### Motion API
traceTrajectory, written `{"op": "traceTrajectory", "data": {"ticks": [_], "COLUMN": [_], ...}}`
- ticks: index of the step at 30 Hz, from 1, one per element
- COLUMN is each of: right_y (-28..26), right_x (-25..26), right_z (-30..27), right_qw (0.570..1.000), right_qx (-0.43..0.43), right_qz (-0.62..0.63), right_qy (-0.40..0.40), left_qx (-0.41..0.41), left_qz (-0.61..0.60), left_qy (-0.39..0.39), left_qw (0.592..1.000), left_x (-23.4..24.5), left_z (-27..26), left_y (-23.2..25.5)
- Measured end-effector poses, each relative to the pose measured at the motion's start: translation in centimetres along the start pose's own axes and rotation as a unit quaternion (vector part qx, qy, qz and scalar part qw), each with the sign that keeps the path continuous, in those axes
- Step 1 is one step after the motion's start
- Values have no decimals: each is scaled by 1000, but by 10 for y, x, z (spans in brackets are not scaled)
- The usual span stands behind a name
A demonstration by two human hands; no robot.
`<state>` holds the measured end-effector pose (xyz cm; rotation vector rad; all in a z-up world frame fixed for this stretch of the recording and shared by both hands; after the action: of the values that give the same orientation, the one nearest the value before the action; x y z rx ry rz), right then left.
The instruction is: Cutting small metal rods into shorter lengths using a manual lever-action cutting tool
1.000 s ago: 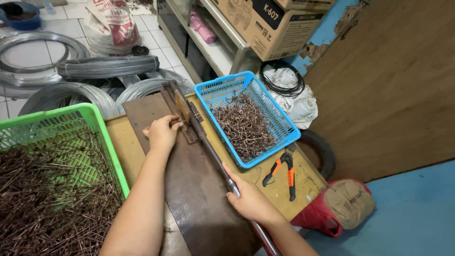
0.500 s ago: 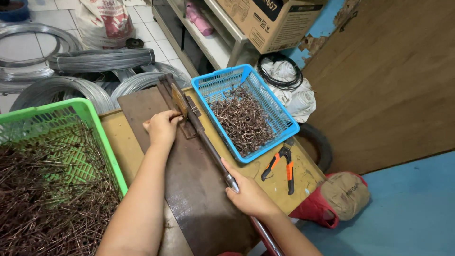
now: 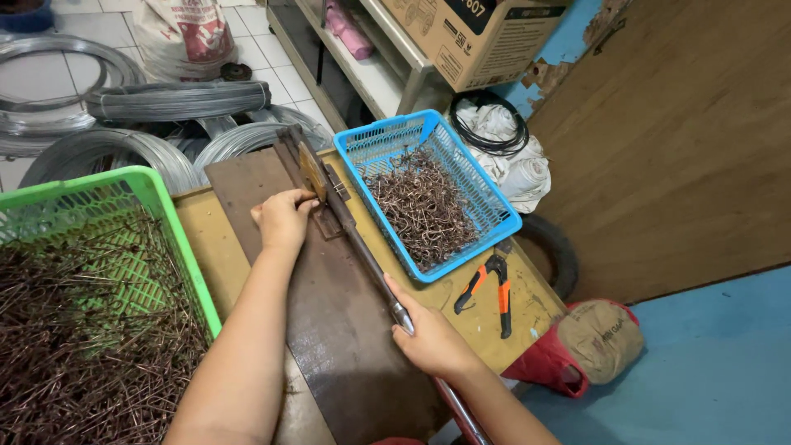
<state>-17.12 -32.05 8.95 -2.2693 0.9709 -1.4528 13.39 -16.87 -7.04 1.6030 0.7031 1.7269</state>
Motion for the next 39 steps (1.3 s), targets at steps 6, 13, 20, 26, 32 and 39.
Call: {"op": "traceTrajectory", "data": {"ticks": [6,13,20,26,32,39], "right_y": [7,32,65,74,88,94], "right_x": [-6,-21,-31,-40,-52,-61], "right_z": [5,23,43,54,64,70], "right_qw": [1000,998,997,995,994,995], "right_qx": [-14,25,37,50,51,55], "right_qz": [1,-27,-63,-72,-46,-32], "right_qy": [8,44,19,48,87,80], "left_qx": [-136,-402,-427,-447,-497,-498], "left_qz": [8,48,163,127,145,156], "left_qy": [222,-140,-186,-260,-240,-212], "left_qw": [965,903,870,846,821,826], "left_x": [32,-16,-56,-32,-33,-46], "left_z": [-41,-105,-97,-97,-108,-114], "left_y": [52,171,156,166,167,159]}}
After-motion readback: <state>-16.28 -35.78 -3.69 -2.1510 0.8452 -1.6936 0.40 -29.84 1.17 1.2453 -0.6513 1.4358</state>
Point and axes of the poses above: each hand's wrist, its own z-axis towards the middle knuckle, its own x-axis out of the back of the hand, y = z × x, the point moved 4 cm from there along z, towards the middle knuckle, and after that the axes turned 5 degrees about x, right-handed, at the moved point
